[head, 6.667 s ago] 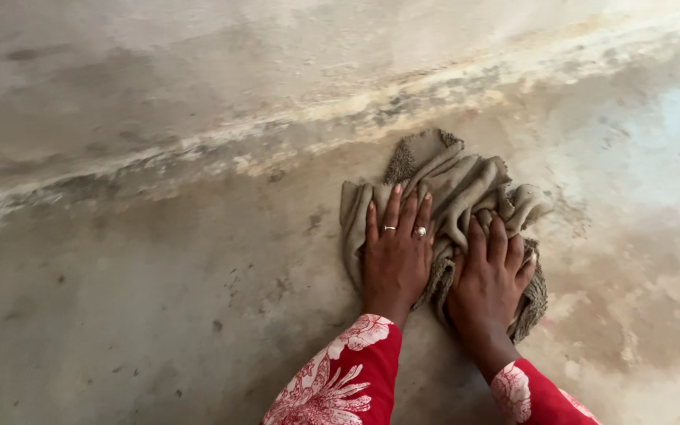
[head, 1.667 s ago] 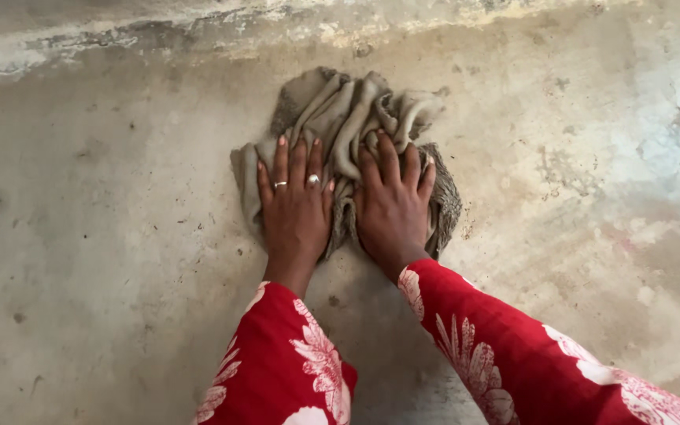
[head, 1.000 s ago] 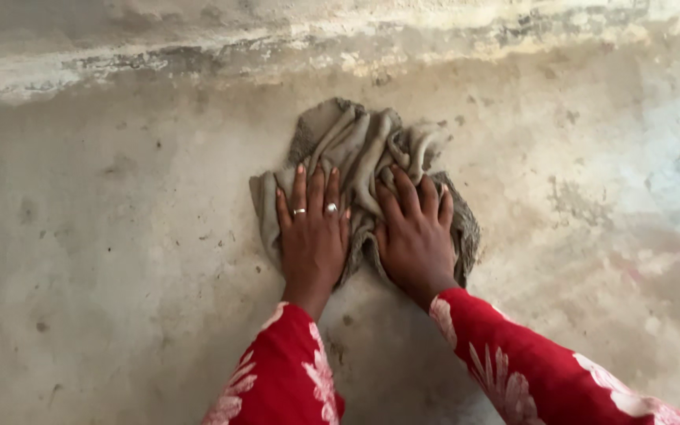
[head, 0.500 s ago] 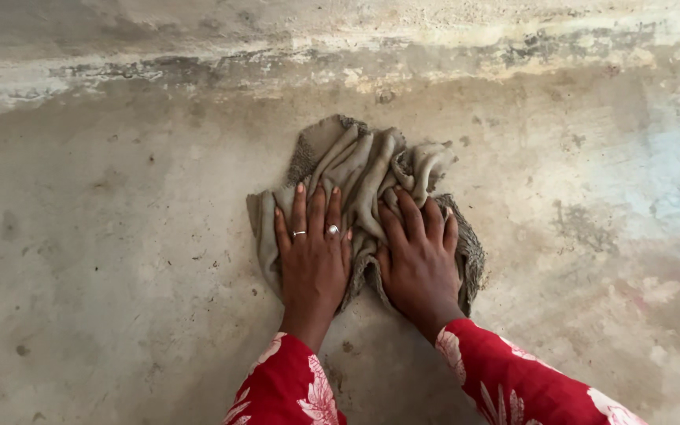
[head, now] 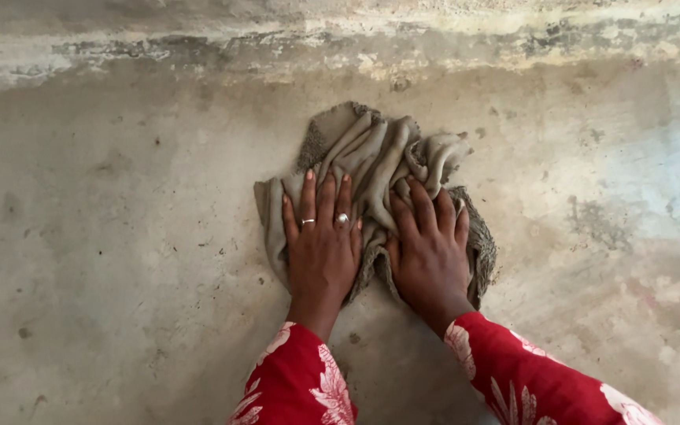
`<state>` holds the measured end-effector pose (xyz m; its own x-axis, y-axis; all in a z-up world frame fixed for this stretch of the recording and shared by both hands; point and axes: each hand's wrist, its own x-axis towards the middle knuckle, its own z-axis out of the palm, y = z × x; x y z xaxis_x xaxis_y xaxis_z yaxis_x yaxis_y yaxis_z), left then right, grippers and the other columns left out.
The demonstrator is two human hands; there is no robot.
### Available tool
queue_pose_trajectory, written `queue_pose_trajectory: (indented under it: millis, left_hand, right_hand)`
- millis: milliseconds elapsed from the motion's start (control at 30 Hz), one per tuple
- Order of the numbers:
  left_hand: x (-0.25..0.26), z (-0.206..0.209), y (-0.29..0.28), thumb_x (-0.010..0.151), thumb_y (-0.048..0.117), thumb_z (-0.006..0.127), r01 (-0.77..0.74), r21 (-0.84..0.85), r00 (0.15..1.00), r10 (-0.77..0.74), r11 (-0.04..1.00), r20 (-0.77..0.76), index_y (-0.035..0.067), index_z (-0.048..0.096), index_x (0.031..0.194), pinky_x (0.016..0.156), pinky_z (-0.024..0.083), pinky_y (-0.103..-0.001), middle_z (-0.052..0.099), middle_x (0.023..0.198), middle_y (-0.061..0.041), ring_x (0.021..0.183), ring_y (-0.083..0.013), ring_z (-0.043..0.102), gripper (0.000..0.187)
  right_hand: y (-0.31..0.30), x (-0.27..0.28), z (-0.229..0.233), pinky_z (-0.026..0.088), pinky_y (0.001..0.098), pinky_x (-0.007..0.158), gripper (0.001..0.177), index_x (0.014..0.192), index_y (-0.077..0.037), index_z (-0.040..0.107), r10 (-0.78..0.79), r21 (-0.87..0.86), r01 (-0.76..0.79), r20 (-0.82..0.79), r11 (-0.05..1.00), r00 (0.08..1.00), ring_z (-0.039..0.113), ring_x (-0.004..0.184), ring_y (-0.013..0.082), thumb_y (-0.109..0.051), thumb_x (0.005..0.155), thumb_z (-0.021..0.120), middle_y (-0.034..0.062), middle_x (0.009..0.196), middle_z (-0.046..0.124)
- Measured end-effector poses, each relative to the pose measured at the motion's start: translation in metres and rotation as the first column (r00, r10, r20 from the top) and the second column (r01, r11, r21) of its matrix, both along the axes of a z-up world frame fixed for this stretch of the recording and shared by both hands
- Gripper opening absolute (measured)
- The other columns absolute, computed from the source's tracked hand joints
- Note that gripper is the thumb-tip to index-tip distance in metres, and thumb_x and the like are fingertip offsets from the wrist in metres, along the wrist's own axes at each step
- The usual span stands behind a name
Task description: The person scrubs the concrete floor by hand using a cloth, repeatedly moving it across the surface, then rinses and wrings the cloth in a bucket of water before continuing to wipe the area.
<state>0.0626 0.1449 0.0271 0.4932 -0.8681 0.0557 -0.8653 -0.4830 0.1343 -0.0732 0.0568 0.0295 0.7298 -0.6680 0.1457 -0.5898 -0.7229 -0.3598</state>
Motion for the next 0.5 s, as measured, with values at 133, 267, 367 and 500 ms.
queue_pose_trajectory:
  millis: [133, 267, 367, 500]
  left_hand:
    - [0.003, -0.005, 0.001, 0.103, 0.039, 0.047, 0.0, -0.014, 1.0, 0.0, 1.0, 0.004, 0.013, 0.037, 0.159, 0.124, 0.011, -0.058, 0.037, 0.162, -0.008, 0.156, -0.0301, 0.018, 0.062]
    - [0.007, -0.011, 0.003, 0.103, 0.038, 0.048, -0.014, -0.026, 1.0, 0.014, 1.0, 0.012, 0.014, 0.037, 0.16, 0.125, 0.011, -0.058, 0.037, 0.162, -0.007, 0.156, -0.0287, 0.019, 0.062]
    - [0.014, -0.013, 0.007, 0.103, 0.038, 0.049, -0.024, -0.034, 0.999, 0.025, 0.999, 0.029, 0.013, 0.037, 0.159, 0.125, 0.011, -0.058, 0.039, 0.162, -0.008, 0.156, -0.0286, 0.019, 0.062]
    - [0.029, -0.013, 0.023, 0.102, 0.038, 0.05, -0.049, -0.004, 0.999, 0.049, 0.999, 0.012, 0.013, 0.037, 0.159, 0.125, 0.012, -0.056, 0.039, 0.162, -0.009, 0.156, -0.0292, 0.02, 0.063]
  right_hand:
    - [0.001, 0.007, -0.005, 0.023, 0.0645, 0.118, 0.05, 0.143, -0.012, 0.055, -0.025, 0.017, 0.025, -0.017, 1.0, 1.0, 0.034, 0.144, 0.0433, -0.023, 0.094, 0.059, 0.0122, 0.157, 0.041]
    - [0.004, 0.02, -0.013, 0.022, 0.0649, 0.12, 0.048, 0.143, -0.01, 0.054, -0.04, 0.003, 0.04, 0.03, 0.999, 0.999, 0.033, 0.145, 0.0443, -0.021, 0.097, 0.057, 0.0129, 0.159, 0.041]
    - [0.01, 0.03, -0.017, 0.022, 0.0648, 0.119, 0.048, 0.144, -0.01, 0.053, -0.041, 0.02, 0.04, 0.052, 0.999, 0.998, 0.032, 0.145, 0.046, -0.021, 0.097, 0.056, 0.0138, 0.16, 0.04]
    - [0.024, 0.045, -0.023, 0.019, 0.0658, 0.118, 0.047, 0.146, -0.009, 0.051, -0.008, -0.015, 0.008, 0.017, 1.0, 1.0, 0.028, 0.146, 0.0497, -0.023, 0.102, 0.053, 0.0172, 0.16, 0.037]
